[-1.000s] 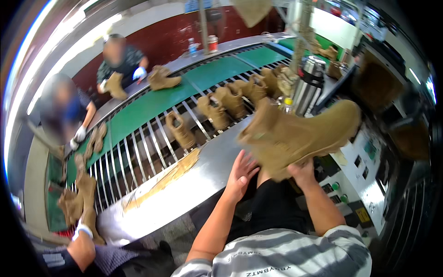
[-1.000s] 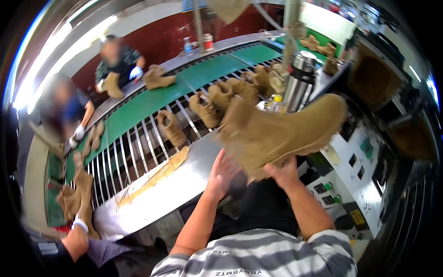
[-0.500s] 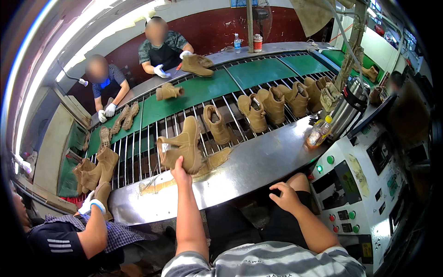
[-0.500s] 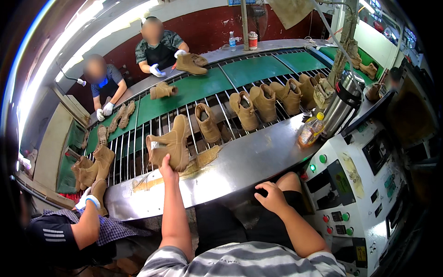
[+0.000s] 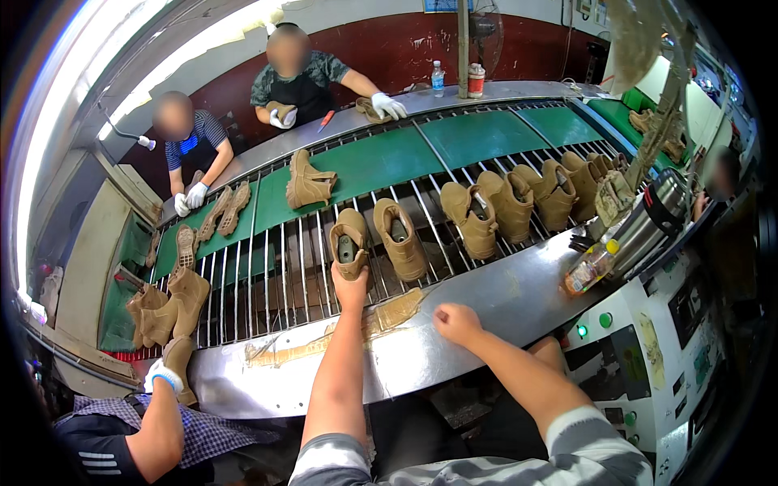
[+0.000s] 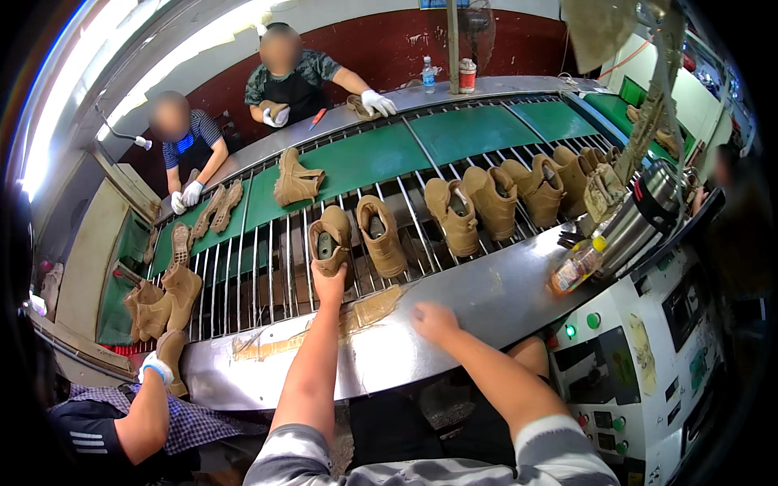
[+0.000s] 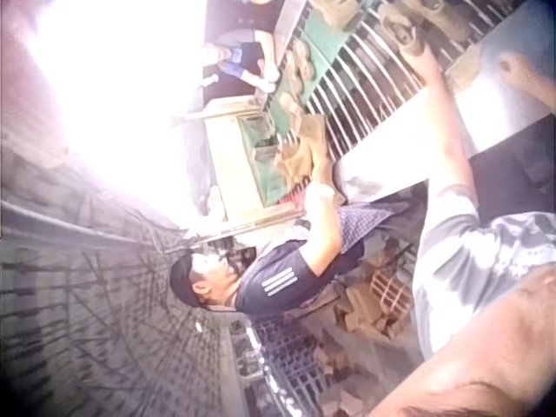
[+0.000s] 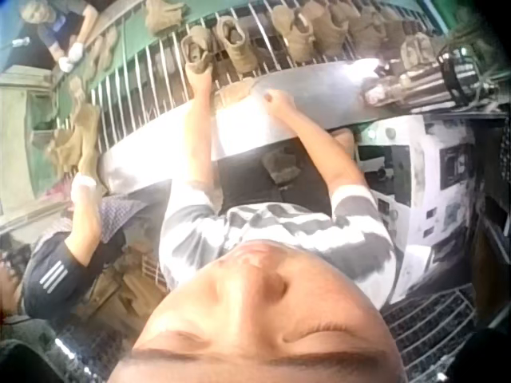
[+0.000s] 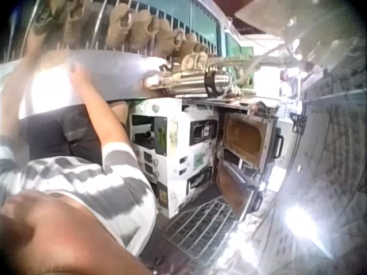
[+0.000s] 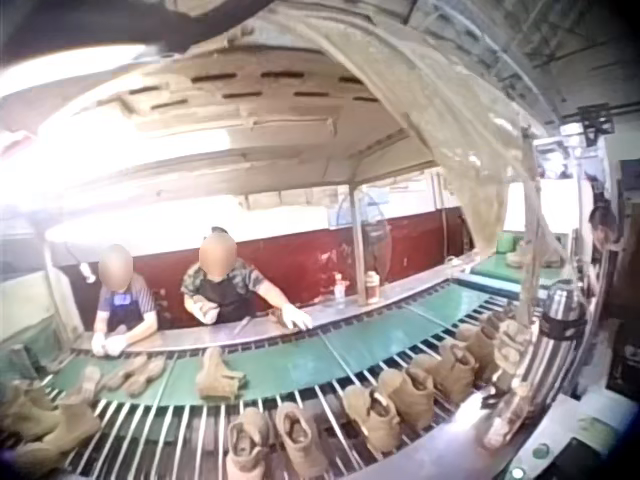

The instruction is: The person picks up a boot from a conveyor belt, places it inside a machine press, and then removes the boot after the machine cycle is complete.

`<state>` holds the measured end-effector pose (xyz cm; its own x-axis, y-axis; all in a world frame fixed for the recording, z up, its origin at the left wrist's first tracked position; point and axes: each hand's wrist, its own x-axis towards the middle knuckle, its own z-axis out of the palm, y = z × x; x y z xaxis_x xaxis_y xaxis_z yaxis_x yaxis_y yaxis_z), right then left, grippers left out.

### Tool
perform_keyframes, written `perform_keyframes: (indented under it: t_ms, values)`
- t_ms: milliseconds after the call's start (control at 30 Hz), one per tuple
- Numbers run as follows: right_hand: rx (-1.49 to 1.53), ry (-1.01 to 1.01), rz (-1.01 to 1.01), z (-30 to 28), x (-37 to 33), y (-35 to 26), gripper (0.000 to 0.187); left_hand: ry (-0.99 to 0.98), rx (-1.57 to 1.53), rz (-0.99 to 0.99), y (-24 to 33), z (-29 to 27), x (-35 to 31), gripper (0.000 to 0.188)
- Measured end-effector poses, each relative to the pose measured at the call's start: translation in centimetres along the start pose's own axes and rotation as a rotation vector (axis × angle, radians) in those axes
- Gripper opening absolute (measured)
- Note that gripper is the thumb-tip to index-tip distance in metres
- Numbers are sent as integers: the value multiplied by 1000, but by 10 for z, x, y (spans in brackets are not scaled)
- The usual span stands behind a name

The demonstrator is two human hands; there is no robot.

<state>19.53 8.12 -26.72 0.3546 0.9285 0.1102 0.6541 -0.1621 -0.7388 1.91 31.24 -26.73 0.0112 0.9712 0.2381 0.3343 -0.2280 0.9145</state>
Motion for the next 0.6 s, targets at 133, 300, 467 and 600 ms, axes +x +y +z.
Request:
perform_keyframes:
  t_ms: [133, 300, 467, 600]
  values:
    - [-92, -105, -220, 42, 80, -37, 18, -114, 65, -3, 8, -16, 9, 79]
    - [-253, -40, -308, 74, 103, -41, 21, -608, -213, -240, 17, -49, 40, 91]
    - [-276, -110, -262, 81, 110, -44, 19, -778, 125, -223, -46, -83, 174, 29]
    - [-250, -116, -271, 83, 116, -43, 21, -270, 693, 22, -43, -11, 268, 39]
